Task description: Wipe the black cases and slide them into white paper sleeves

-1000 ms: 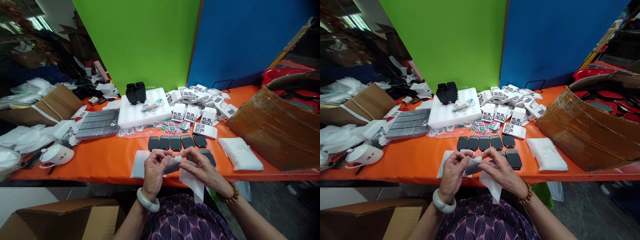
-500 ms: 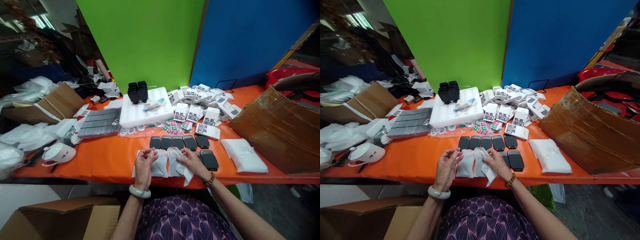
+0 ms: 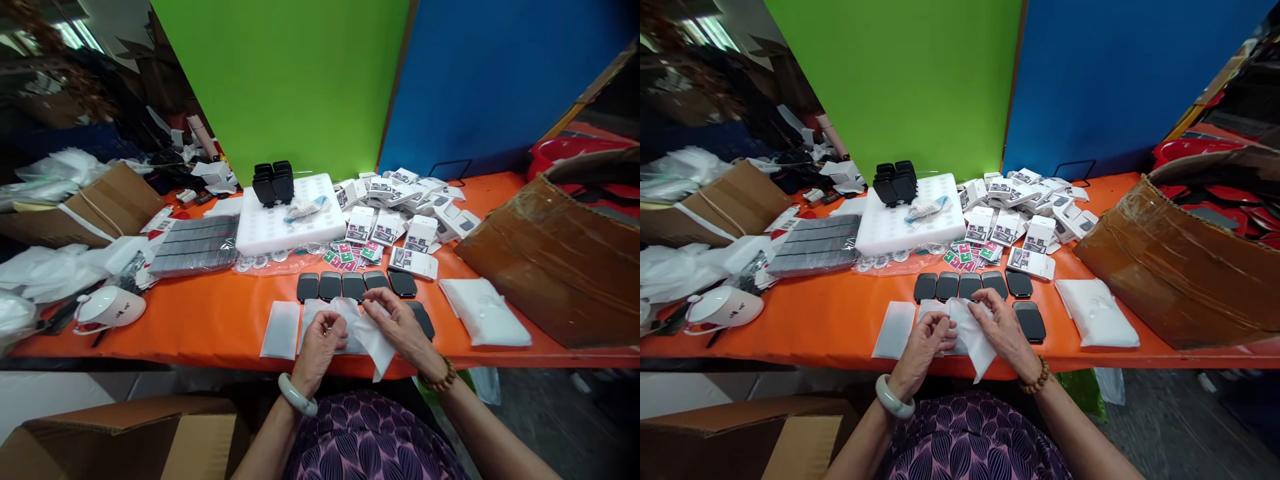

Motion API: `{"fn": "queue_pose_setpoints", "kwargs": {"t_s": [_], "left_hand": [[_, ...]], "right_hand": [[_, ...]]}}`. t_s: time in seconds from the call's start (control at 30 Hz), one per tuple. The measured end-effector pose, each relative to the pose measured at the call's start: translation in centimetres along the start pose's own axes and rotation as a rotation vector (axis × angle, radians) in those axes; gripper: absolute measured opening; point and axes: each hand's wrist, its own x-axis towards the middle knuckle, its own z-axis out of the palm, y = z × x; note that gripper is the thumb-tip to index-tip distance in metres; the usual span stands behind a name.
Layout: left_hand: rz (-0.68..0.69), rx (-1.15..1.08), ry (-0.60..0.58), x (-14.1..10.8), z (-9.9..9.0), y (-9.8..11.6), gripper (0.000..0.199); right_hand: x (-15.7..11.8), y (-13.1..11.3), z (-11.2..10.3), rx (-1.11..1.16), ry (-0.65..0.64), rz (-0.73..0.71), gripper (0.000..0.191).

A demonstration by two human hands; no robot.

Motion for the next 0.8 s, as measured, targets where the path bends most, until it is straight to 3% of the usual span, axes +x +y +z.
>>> {"fn": "queue_pose_setpoints", "kwargs": {"t_s": [0.13,0.33,0.47,0.6,0.8], "left_hand": [[-0.011,-0.001,-0.175,-0.3,1.1,0.2,0.042],[0.045,-0.013,-0.086,-0.3,0.6,0.5,0.036],[0.07,0.018,-0.043,-0.4,0.4,0.5,0.033],[0.101,-0.097,0.016,-0.5,0.9,0.8,0.028],[-0.093,-0.375,-0.152,-0.7,1.4,0.9,0.037]], "right_hand": [[-1.0,-1.3,0.2,0.22,-0.1,-0.009,0.03],[-1.5,-1.2,0.4,0.507,-0.186,0.11,0.037],[-1.6,-0.8,0.2,0.458,-0.185,0.183,0.032],[-2.1,-0.6,0.4,0.418,-0.169,0.195,0.037],[-3.1,0.2,1.1,0.49,-0.149,0.231,0.043]]}}
